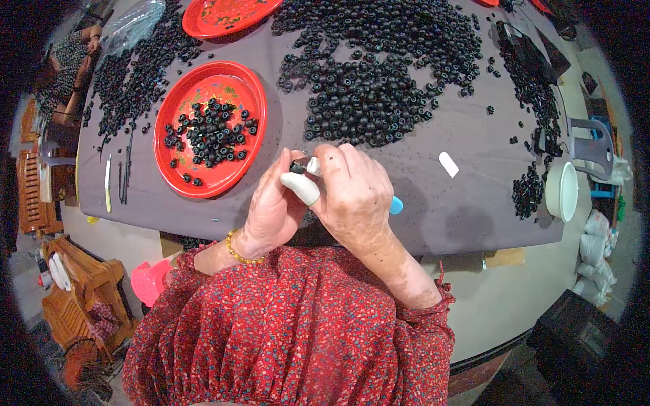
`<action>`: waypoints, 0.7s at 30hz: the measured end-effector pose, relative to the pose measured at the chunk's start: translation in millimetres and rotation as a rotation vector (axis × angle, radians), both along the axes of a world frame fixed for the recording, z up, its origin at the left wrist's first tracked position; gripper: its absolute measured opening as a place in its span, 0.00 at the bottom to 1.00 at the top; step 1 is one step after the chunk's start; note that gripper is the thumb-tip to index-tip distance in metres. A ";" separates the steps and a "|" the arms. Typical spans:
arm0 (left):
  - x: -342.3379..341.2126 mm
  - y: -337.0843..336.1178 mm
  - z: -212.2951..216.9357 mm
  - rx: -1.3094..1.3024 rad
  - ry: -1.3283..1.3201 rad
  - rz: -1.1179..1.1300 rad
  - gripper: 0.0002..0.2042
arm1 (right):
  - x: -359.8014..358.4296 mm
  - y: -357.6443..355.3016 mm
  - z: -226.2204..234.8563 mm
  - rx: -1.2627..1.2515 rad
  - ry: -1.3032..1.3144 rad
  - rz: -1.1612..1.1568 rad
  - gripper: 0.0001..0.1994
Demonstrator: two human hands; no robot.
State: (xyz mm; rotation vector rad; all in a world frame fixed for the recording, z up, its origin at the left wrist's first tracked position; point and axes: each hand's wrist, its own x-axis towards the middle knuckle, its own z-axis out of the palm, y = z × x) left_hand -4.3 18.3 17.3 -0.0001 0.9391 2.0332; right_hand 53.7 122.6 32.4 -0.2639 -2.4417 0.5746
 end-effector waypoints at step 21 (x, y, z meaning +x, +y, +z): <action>3.9 -1.9 -0.1 0.006 -0.145 -0.009 0.14 | 2.8 6.3 -16.2 0.081 0.009 0.031 0.10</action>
